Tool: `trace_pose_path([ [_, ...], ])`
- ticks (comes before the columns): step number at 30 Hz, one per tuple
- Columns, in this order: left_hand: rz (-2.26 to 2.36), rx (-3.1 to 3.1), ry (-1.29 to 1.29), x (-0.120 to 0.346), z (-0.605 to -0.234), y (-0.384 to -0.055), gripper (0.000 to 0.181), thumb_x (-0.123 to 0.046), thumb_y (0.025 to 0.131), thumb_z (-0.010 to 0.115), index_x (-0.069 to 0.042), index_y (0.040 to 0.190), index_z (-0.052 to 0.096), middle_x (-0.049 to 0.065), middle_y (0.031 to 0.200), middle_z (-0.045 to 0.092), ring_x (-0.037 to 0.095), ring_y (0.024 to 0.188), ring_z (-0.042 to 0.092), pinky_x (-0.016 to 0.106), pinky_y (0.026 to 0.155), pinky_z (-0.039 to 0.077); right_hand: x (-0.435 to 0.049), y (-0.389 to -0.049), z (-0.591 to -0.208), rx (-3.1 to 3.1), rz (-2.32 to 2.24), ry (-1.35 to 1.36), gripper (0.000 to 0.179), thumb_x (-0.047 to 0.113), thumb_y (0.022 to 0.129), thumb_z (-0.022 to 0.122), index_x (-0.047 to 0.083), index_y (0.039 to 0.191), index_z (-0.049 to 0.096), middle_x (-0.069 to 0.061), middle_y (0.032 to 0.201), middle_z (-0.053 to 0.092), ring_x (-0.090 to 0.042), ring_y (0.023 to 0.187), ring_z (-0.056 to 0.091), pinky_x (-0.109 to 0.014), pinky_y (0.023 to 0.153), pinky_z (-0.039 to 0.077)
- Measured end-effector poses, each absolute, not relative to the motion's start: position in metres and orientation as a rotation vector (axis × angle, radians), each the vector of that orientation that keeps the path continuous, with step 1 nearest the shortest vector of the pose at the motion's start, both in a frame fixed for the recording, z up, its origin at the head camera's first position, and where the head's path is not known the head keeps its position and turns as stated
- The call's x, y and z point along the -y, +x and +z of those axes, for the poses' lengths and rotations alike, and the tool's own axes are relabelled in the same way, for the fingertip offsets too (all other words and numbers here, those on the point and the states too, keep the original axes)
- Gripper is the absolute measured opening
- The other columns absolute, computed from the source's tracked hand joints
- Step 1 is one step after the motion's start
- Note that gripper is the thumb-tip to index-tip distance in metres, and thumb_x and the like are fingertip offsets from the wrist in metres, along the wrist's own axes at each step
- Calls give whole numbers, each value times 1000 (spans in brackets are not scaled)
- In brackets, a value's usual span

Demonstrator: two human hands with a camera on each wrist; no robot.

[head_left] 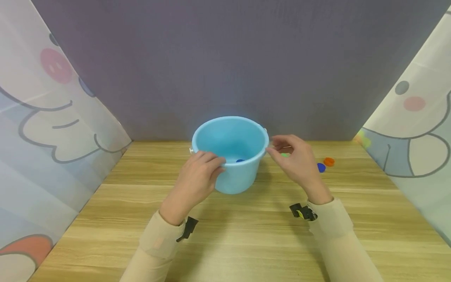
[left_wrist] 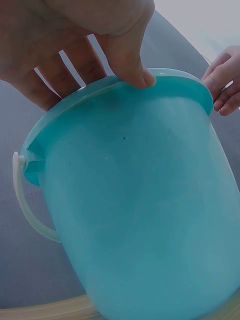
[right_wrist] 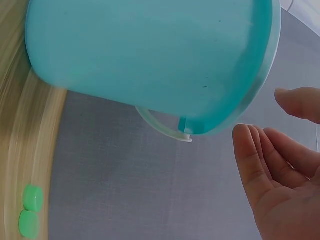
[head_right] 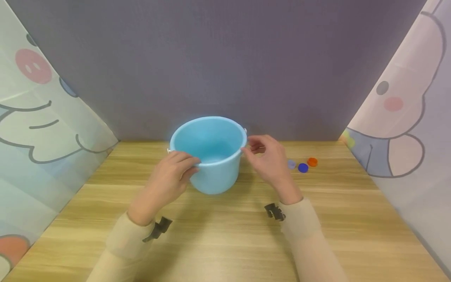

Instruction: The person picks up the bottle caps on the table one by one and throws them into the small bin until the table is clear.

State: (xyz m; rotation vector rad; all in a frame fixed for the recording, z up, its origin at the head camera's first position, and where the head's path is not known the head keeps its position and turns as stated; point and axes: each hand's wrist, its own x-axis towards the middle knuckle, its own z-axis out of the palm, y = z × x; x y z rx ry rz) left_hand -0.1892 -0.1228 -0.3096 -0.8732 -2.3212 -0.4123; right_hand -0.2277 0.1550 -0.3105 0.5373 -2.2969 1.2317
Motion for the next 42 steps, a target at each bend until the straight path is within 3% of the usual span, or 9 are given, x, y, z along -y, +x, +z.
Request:
trace_pose_path([
  [8,-414,2307,-880,123,-310,-190,14,-6,89,77,-5,103,76,6,95,72,27,90,62,39,81,53,-159,-231,-311,2276,1247,534,30,7,89,77,-7,115,69,-18,103,69,-30,94,66,-10,80,51],
  [18,-414,2307,-878,124,-310,-190,14,-6,89,77,-5,103,75,5,95,72,27,90,61,38,81,52,-162,-232,-311,2313,1243,502,33,17,92,76,-5,116,69,-16,106,69,-28,96,66,-19,82,55],
  [26,-409,2318,-879,123,-310,-189,15,-7,90,77,-5,105,75,5,95,72,27,90,61,38,82,52,-168,-234,-314,2353,1245,449,37,23,94,74,-3,119,68,-16,110,70,-27,97,67,-13,80,50],
  [42,-405,2316,-877,122,-309,-189,15,-6,89,78,-5,104,76,6,95,72,27,89,61,38,80,52,-175,-238,-313,2405,1267,376,39,27,95,72,-2,122,68,-16,111,70,-29,99,67,-12,81,49],
])
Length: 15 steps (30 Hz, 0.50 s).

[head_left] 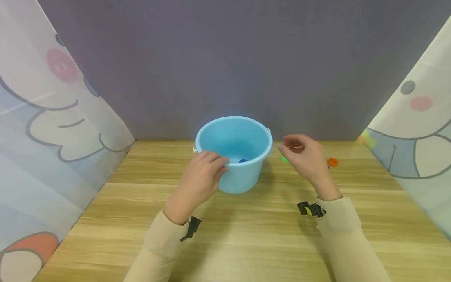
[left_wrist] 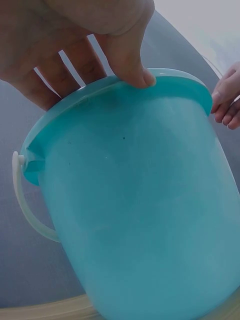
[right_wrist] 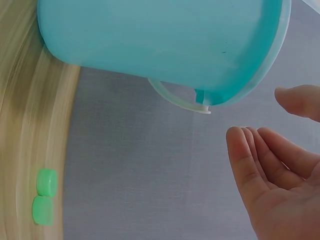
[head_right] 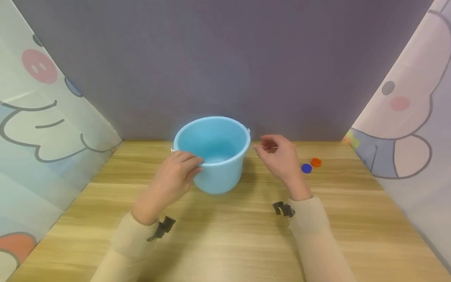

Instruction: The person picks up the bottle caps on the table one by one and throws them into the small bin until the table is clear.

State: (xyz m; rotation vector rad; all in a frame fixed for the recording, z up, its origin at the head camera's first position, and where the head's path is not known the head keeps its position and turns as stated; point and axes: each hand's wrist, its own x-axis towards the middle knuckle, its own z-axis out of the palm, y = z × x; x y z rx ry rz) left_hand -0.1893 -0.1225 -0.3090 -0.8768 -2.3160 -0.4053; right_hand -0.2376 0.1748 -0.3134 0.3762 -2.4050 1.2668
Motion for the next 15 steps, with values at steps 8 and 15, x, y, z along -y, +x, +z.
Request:
trace_pose_path([
  [8,-411,2316,-873,123,-310,-190,15,-6,89,78,-5,104,76,6,96,72,27,90,62,38,81,52,-180,-239,-313,2487,1227,386,43,30,96,71,-2,123,68,-17,110,70,-31,98,68,-25,84,53],
  [15,-410,2326,-867,122,-310,-190,16,-5,89,77,-5,104,76,6,96,72,27,91,62,38,81,52,-192,-242,-315,2558,1170,388,45,34,96,71,-1,123,67,-17,110,71,-32,99,68,-48,88,55],
])
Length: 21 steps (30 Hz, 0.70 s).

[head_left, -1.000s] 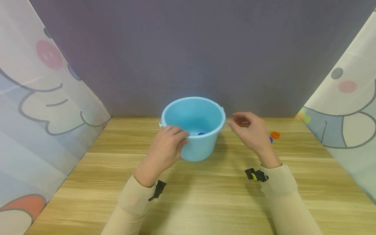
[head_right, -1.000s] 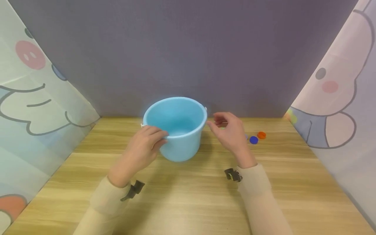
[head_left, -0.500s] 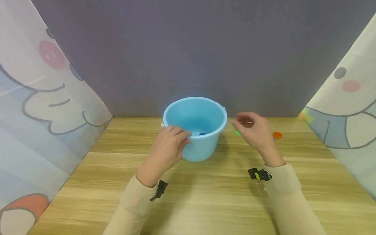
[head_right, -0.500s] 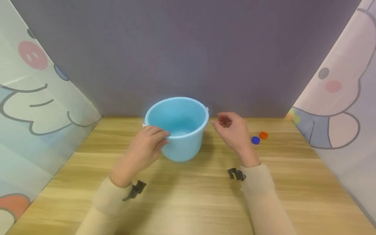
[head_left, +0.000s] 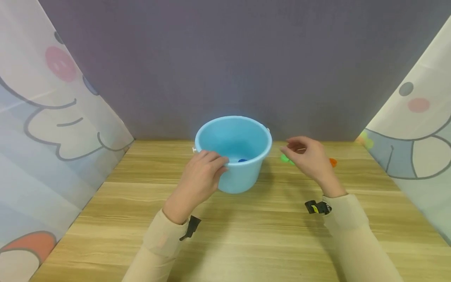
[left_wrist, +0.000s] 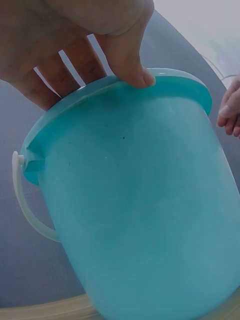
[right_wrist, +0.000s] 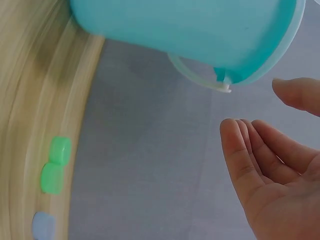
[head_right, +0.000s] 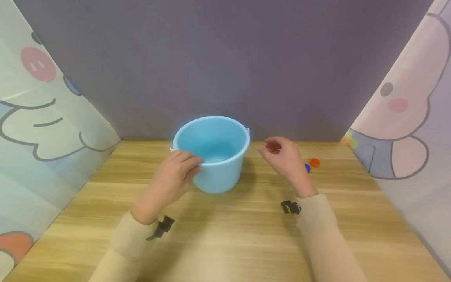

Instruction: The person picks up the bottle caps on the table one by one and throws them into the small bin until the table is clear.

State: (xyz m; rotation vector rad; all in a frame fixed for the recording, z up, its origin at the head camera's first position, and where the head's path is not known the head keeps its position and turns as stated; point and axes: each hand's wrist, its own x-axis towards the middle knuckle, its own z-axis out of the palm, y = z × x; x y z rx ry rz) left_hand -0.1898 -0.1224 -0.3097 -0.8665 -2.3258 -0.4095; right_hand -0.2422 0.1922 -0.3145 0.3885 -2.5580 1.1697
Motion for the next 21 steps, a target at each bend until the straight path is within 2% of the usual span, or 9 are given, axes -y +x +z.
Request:
trace_pose_path([
  [10,-405,2331,-872,122,-310,-189,16,-6,89,77,-6,104,76,6,96,72,27,90,62,38,81,53,-213,-247,-322,2655,1092,345,55,44,97,67,-2,127,64,-20,114,68,-37,105,65,-51,85,53],
  [21,-405,2333,-867,122,-310,-189,15,-5,89,77,-6,104,75,5,96,72,27,91,62,38,81,52,-228,-258,-327,2753,1024,315,54,43,99,63,-5,125,63,-23,115,68,-38,107,63,-54,88,52],
])
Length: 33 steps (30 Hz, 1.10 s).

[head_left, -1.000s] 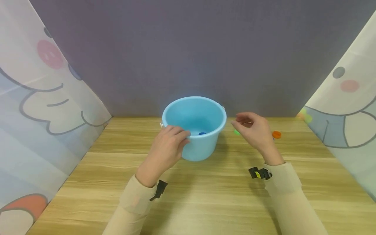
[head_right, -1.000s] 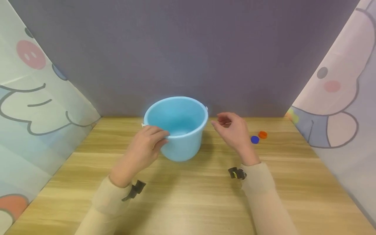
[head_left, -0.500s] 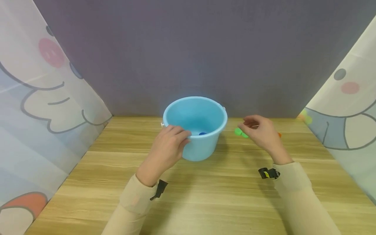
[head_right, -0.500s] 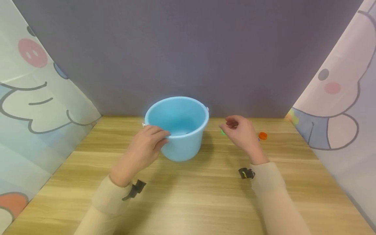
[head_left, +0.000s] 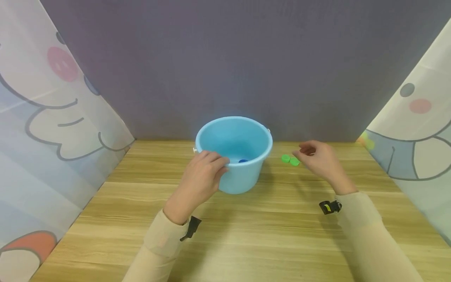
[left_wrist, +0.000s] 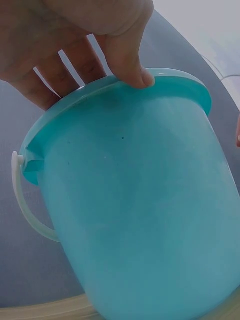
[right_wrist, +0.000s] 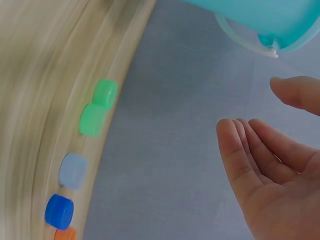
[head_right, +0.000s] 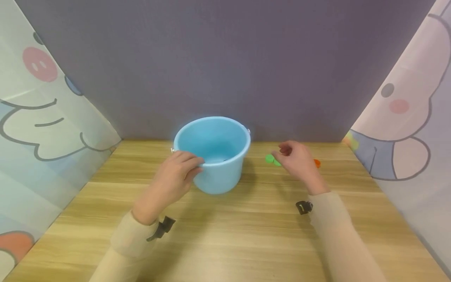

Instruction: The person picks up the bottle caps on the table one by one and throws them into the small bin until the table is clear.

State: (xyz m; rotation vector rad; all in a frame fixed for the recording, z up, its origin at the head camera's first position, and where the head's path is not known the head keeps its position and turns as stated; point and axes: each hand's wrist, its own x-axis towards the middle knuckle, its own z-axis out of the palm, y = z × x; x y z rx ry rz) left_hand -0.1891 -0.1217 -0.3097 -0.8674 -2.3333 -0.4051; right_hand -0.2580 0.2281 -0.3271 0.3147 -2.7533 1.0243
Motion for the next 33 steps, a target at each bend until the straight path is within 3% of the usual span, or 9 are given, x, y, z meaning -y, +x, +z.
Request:
trace_pose_path([
  [33,-397,2334,-861,121,-308,-186,16,-6,89,77,-6,105,75,5,97,72,27,92,62,39,83,53,-260,-282,-331,2870,854,273,56,35,100,62,-14,128,57,-33,119,63,-46,108,61,-60,91,49],
])
